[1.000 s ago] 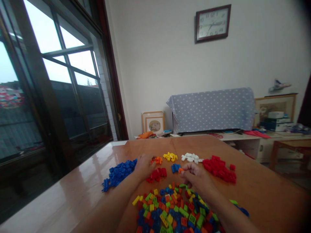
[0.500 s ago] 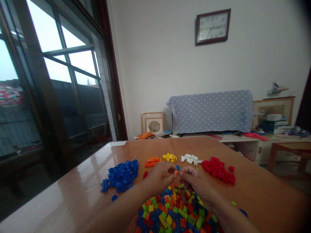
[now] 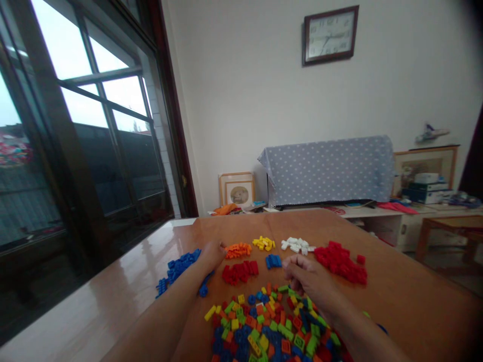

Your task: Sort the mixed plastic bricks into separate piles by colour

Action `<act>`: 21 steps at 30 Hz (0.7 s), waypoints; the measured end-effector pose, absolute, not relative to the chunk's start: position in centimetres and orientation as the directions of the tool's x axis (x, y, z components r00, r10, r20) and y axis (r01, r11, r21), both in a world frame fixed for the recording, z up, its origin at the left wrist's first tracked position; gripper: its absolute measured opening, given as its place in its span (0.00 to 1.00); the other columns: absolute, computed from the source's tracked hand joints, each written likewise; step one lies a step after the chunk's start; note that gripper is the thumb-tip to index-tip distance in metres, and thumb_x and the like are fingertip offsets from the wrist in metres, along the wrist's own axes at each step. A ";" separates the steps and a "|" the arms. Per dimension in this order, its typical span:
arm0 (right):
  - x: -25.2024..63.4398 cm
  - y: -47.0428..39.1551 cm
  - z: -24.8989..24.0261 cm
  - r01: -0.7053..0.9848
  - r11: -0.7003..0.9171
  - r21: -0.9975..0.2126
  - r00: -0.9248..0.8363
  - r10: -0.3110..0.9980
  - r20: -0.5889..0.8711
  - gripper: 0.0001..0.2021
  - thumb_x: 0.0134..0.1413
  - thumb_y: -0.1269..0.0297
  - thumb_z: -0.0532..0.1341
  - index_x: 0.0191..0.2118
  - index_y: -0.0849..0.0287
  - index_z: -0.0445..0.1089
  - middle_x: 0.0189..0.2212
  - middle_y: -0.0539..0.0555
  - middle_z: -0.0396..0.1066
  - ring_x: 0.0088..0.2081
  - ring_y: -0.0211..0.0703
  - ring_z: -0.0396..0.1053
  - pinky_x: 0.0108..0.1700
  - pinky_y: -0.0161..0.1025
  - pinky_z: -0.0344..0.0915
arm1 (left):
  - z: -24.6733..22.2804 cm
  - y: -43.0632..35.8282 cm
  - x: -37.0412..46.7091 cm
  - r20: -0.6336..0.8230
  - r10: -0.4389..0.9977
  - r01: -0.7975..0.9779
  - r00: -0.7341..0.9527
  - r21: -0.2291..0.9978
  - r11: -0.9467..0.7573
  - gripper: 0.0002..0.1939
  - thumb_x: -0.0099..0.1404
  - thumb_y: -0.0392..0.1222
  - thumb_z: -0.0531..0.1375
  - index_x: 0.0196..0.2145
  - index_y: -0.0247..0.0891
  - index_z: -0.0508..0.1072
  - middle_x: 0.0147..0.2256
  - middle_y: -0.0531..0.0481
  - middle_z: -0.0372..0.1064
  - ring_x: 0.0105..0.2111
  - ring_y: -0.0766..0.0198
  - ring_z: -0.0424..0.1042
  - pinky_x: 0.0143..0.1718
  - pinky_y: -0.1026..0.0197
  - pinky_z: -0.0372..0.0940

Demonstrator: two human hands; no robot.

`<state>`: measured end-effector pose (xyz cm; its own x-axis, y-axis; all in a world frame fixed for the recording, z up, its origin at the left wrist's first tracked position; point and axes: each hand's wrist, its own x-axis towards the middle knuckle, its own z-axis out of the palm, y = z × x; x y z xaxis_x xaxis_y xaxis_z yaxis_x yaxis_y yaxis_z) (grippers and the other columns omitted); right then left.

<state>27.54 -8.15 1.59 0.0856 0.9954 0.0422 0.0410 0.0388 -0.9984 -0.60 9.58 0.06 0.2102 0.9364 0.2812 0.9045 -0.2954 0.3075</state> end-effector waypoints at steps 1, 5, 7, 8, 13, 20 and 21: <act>27.6 -8.1 1.6 0.034 0.043 -0.999 0.086 0.995 0.046 0.13 0.52 0.53 0.59 0.31 0.59 0.67 0.24 0.46 0.66 0.22 0.32 0.60 0.23 0.31 0.52 | -0.2 9.8 -0.4 0.266 0.940 0.909 0.212 0.301 -0.289 0.07 0.56 0.33 0.59 0.34 0.35 0.75 0.31 0.49 0.74 0.32 0.63 0.70 0.32 0.65 0.58; 27.8 -8.2 1.8 0.027 0.041 -0.999 0.083 0.996 0.043 0.10 0.52 0.56 0.59 0.32 0.58 0.67 0.24 0.46 0.67 0.22 0.32 0.60 0.23 0.31 0.52 | -1.1 10.5 0.4 0.228 0.950 0.922 0.215 0.274 -0.275 0.07 0.56 0.32 0.59 0.34 0.36 0.74 0.32 0.49 0.74 0.32 0.63 0.70 0.32 0.65 0.57; 27.8 -8.4 2.1 0.031 0.038 -0.999 0.079 0.996 0.041 0.11 0.53 0.55 0.59 0.32 0.58 0.67 0.24 0.46 0.66 0.22 0.32 0.60 0.23 0.31 0.53 | -1.4 10.9 0.7 0.219 0.949 0.923 0.228 0.260 -0.282 0.07 0.56 0.33 0.59 0.34 0.36 0.73 0.32 0.49 0.74 0.32 0.63 0.70 0.32 0.65 0.57; 27.8 -8.4 2.2 0.033 0.036 -0.999 0.078 0.996 0.039 0.12 0.53 0.54 0.59 0.32 0.58 0.67 0.24 0.46 0.67 0.22 0.32 0.61 0.23 0.31 0.53 | -1.5 11.0 0.9 0.217 0.947 0.923 0.237 0.253 -0.289 0.06 0.56 0.33 0.59 0.34 0.37 0.73 0.33 0.49 0.74 0.32 0.63 0.70 0.32 0.65 0.57; 27.9 -8.7 2.7 0.040 0.025 -0.999 0.079 0.997 0.028 0.12 0.52 0.53 0.60 0.31 0.58 0.66 0.23 0.46 0.66 0.23 0.33 0.61 0.24 0.31 0.55 | -2.0 11.7 1.4 0.231 0.941 0.928 0.248 0.222 -0.299 0.08 0.58 0.32 0.57 0.36 0.37 0.71 0.34 0.47 0.73 0.33 0.63 0.69 0.32 0.64 0.56; 27.8 -8.9 2.9 0.045 0.031 -0.998 0.072 0.997 0.035 0.13 0.53 0.53 0.59 0.31 0.58 0.67 0.25 0.47 0.67 0.24 0.33 0.61 0.25 0.31 0.55 | -1.9 11.7 1.5 0.232 0.943 0.936 0.237 0.206 -0.285 0.08 0.57 0.31 0.57 0.36 0.38 0.69 0.34 0.47 0.72 0.34 0.62 0.70 0.32 0.64 0.56; 27.8 -8.9 2.9 0.047 0.032 -0.998 0.073 0.997 0.036 0.13 0.53 0.52 0.59 0.31 0.58 0.67 0.25 0.47 0.67 0.24 0.33 0.61 0.25 0.31 0.55 | -1.9 11.6 1.6 0.231 0.944 0.937 0.234 0.206 -0.283 0.08 0.57 0.31 0.57 0.35 0.38 0.69 0.34 0.48 0.72 0.34 0.62 0.70 0.32 0.64 0.56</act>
